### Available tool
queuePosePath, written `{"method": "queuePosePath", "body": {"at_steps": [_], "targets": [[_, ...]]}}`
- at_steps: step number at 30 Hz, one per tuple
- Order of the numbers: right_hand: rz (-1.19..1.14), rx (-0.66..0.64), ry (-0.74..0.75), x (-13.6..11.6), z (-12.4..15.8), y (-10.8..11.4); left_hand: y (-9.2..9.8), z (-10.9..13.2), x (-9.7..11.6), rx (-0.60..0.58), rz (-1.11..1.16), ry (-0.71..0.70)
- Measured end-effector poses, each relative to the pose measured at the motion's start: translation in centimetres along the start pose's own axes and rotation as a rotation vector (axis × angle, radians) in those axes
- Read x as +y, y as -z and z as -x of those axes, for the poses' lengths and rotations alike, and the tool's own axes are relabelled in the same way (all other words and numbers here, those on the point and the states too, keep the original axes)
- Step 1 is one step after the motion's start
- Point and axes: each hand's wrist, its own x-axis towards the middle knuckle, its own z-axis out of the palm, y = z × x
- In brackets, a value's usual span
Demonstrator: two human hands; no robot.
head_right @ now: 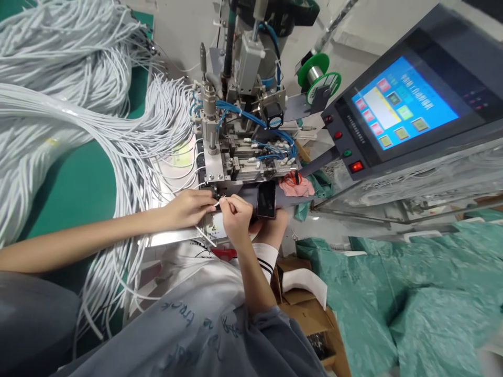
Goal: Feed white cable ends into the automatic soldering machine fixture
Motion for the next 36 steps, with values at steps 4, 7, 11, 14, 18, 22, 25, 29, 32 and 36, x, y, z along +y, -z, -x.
{"method": "queuePosePath", "body": {"at_steps": [4, 7, 11, 14, 18, 22, 25, 29, 32, 36], "targets": [[-0.015, -0.039, -0.067, 1.6, 0.1, -0.2, 0.5, -0.3, 0.0, -0.131, -0.087, 0.008], [-0.059, -0.121, -0.175, 3.7, -0.4, 0.4, 0.9, -0.5, -0.1, -0.291, -0.253, 0.099], [-0.155, -0.153, -0.301, 5.9, -0.9, 0.5, 0.9, -0.8, -0.2, -0.382, -0.356, 0.143], [-0.219, -0.173, -0.344, 6.3, -1.0, -0.1, 0.8, -0.8, -0.3, -0.396, -0.341, 0.14], [-0.268, -0.16, -0.391, 6.3, -1.2, -0.7, 0.7, -0.7, -0.6, -0.366, -0.315, 0.119], [-0.287, -0.171, -0.428, 6.3, -1.4, -0.7, 0.7, -0.8, -0.5, -0.386, -0.327, 0.114], [-0.287, -0.193, -0.431, 6.3, -1.5, -0.7, 0.7, -0.8, -0.5, -0.4, -0.335, 0.105], [-0.295, -0.221, -0.453, 6.3, -1.6, -0.6, 0.5, -0.8, -0.6, -0.386, -0.365, 0.082], [-0.319, -0.25, -0.502, 6.4, -1.7, -0.6, 0.4, -0.7, -0.7, -0.385, -0.391, 0.068], [-0.349, -0.278, -0.535, 6.3, -1.7, -0.7, 0.5, -0.8, -0.5, -0.429, -0.433, 0.054]]}}
